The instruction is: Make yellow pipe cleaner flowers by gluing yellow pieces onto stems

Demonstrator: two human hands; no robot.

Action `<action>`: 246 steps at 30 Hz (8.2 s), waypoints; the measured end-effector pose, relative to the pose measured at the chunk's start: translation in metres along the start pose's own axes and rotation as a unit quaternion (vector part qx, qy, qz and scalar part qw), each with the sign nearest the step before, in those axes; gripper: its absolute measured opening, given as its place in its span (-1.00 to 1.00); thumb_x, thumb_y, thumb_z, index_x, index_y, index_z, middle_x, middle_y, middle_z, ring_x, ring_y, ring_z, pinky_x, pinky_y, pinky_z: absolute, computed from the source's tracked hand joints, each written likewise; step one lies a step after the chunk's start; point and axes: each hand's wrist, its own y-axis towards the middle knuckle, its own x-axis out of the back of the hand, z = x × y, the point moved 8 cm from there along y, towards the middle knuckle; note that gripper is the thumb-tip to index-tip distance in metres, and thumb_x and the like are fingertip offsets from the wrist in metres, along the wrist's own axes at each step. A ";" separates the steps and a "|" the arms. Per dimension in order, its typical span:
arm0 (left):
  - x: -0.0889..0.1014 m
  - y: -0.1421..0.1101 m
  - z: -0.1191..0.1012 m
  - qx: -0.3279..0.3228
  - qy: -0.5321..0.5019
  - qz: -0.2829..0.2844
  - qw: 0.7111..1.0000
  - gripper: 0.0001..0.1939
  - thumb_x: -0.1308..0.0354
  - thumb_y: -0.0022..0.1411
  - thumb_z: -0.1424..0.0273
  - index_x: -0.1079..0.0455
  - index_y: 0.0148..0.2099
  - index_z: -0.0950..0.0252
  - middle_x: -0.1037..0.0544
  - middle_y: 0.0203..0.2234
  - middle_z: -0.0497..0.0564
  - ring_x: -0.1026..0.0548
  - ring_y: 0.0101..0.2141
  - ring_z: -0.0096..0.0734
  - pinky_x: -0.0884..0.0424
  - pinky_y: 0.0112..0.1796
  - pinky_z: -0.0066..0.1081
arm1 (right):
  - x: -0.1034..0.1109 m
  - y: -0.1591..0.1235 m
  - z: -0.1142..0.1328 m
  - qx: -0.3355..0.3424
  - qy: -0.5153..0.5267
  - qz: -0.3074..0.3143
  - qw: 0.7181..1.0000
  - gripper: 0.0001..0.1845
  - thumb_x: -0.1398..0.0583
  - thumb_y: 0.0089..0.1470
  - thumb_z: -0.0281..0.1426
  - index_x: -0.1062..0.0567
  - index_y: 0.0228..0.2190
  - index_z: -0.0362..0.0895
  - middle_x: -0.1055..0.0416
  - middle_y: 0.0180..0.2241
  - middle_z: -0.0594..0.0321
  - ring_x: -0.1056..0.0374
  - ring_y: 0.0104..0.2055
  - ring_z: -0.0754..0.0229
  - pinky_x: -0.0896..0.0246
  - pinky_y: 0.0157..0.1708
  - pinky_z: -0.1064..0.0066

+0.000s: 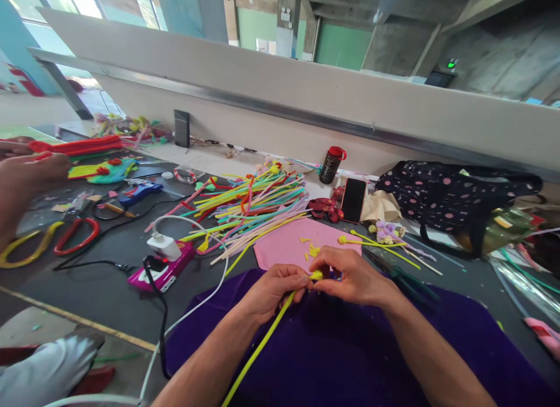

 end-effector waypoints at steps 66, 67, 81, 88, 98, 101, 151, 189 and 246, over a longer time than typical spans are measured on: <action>0.010 -0.009 -0.026 -0.137 0.170 -0.142 0.965 -0.84 -0.22 -0.10 0.36 -0.40 -0.49 0.38 -0.30 -0.72 -0.14 -0.13 -0.69 -0.67 0.00 -0.64 -0.56 | -0.018 0.003 -0.031 -0.129 0.204 -0.124 0.963 -0.62 -0.22 -0.09 -0.37 -0.38 -0.16 -0.14 -0.36 -0.35 0.27 -0.22 -0.50 0.36 -0.12 -0.51 0.53; 0.012 -0.009 -0.025 -0.128 0.134 -0.135 0.973 -0.83 -0.23 -0.10 0.35 -0.39 -0.49 0.37 -0.29 -0.73 -0.15 -0.11 -0.71 -0.68 0.02 -0.66 -0.56 | -0.017 0.002 -0.033 -0.134 0.218 -0.128 0.958 -0.56 -0.23 -0.10 -0.35 -0.35 -0.12 -0.13 -0.35 -0.31 0.25 -0.23 -0.50 0.36 -0.14 -0.50 0.52; -0.014 -0.071 -0.056 -0.243 -0.016 -0.131 0.961 -0.84 -0.31 -0.20 0.46 -0.36 -0.60 0.36 -0.31 -0.54 -0.08 -0.29 -0.50 -0.56 -0.22 -0.46 -0.53 | -0.041 -0.018 0.030 -0.160 0.369 -0.116 0.908 -0.81 -0.20 -0.03 -0.30 -0.43 -0.35 -0.14 -0.30 -0.65 0.39 -0.11 -0.65 0.41 0.05 -0.67 0.57; -0.046 -0.113 -0.066 -0.300 0.010 -0.117 0.947 -0.85 -0.30 -0.18 0.50 -0.36 -0.58 0.36 -0.31 -0.48 -0.07 -0.31 -0.46 -0.56 -0.27 -0.46 -0.54 | -0.063 -0.033 0.066 -0.135 0.477 -0.099 0.863 -0.76 -0.24 -0.08 -0.23 -0.39 -0.44 -0.16 -0.31 -0.67 0.40 -0.09 -0.69 0.42 0.08 -0.71 0.59; -0.072 -0.128 -0.034 -0.235 -0.003 -0.056 0.970 -0.81 -0.29 -0.13 0.41 -0.45 -0.38 0.35 -0.42 -0.44 -0.03 -0.40 -0.52 -0.50 -0.33 -0.45 -0.47 | -0.075 -0.080 0.070 -0.169 0.492 -0.170 0.837 -0.73 -0.22 -0.06 -0.24 -0.42 -0.56 -0.20 -0.35 -0.68 0.33 -0.14 -0.75 0.43 0.05 -0.75 0.58; -0.075 -0.132 -0.027 -0.241 -0.005 -0.068 0.968 -0.85 -0.28 -0.12 0.45 -0.47 -0.40 0.36 -0.44 -0.43 -0.02 -0.39 -0.44 -0.48 -0.32 -0.38 -0.48 | -0.077 -0.092 0.066 -0.183 0.485 -0.184 0.835 -0.75 -0.22 -0.07 -0.24 -0.43 -0.55 -0.20 -0.33 -0.70 0.35 -0.11 -0.76 0.44 0.09 -0.76 0.58; -0.082 -0.128 0.013 -0.271 0.320 -0.162 0.893 -0.93 -0.15 0.00 0.44 -0.40 -0.45 0.34 -0.43 -0.59 -0.08 -0.31 -0.54 -0.54 -0.23 -0.49 -0.55 | -0.056 -0.127 0.064 -0.073 0.333 -0.264 0.902 -0.67 -0.24 -0.08 -0.40 -0.41 -0.19 0.00 -0.30 -0.45 0.34 -0.20 -0.48 0.34 -0.12 -0.53 0.55; -0.022 -0.120 0.044 -0.138 0.042 -0.160 0.977 -0.82 -0.25 -0.08 0.37 -0.32 -0.44 0.34 -0.47 -0.64 -0.04 -0.20 -0.69 -0.67 -0.07 -0.66 -0.63 | 0.005 -0.158 -0.023 -0.229 -0.099 -0.246 0.937 -0.79 -0.12 0.01 -0.30 -0.49 -0.34 -0.12 -0.45 -0.43 0.24 -0.33 -0.45 0.23 -0.18 -0.45 0.45; -0.044 -0.059 0.057 -0.162 0.047 -0.051 0.984 -0.86 -0.17 0.04 0.37 -0.30 -0.43 0.34 -0.47 -0.62 -0.05 -0.16 -0.70 -0.70 -0.03 -0.66 -0.61 | -0.037 -0.112 -0.042 -0.109 0.582 -0.202 0.780 -0.67 -0.08 0.01 -0.37 -0.39 -0.16 -0.22 -0.48 -0.27 0.02 -0.39 -0.53 0.21 -0.17 -0.68 0.49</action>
